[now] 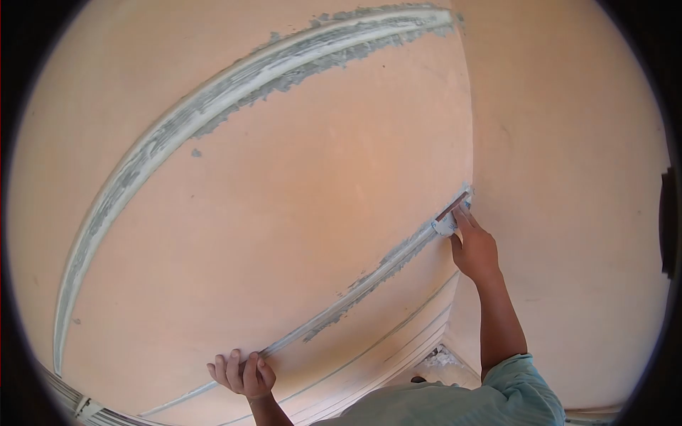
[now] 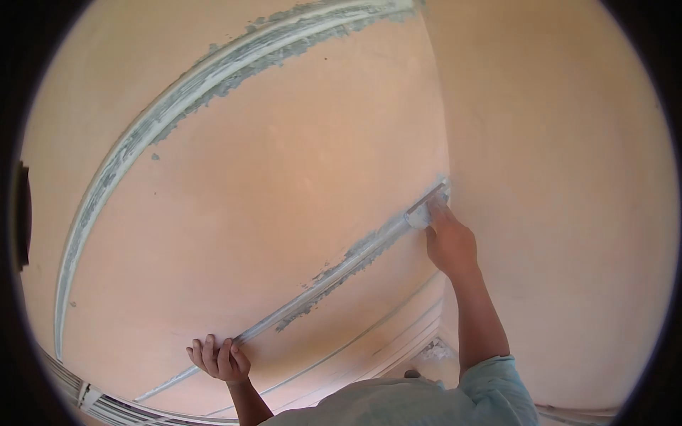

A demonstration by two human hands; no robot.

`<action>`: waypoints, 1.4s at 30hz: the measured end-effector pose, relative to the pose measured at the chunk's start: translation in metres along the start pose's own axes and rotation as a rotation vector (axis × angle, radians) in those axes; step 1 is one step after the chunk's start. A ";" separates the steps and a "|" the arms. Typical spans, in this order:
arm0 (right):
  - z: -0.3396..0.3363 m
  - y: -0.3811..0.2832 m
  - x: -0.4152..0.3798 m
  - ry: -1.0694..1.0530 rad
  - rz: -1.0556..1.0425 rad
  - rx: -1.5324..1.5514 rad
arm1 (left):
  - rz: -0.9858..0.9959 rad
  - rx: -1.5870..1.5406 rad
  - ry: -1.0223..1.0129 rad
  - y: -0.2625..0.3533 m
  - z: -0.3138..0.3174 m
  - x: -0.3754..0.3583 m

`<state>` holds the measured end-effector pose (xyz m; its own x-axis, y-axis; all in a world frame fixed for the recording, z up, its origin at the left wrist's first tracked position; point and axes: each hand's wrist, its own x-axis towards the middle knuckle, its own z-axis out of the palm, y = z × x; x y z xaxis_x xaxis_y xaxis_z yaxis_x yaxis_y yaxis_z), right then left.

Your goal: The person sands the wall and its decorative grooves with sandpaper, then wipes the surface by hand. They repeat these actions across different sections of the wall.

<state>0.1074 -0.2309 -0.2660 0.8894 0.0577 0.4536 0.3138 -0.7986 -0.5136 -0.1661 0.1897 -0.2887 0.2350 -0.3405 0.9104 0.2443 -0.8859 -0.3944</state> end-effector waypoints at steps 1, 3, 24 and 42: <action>0.011 0.009 0.001 0.124 -0.078 -0.004 | -0.006 -0.033 0.019 0.001 0.001 0.002; 0.023 0.018 0.005 0.262 -0.153 0.005 | -0.032 -0.035 0.019 0.002 -0.002 0.000; -0.275 -0.241 0.053 0.530 -0.762 -0.137 | 0.060 -0.169 0.152 -0.145 -0.108 0.186; -0.318 -0.528 0.117 0.924 -0.603 -0.089 | -0.036 0.159 0.130 -0.187 -0.085 0.216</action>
<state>-0.0599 0.0065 0.2897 -0.0036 0.0116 0.9999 0.5540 -0.8324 0.0117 -0.2409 0.2552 -0.0076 0.1027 -0.3562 0.9287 0.3979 -0.8410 -0.3666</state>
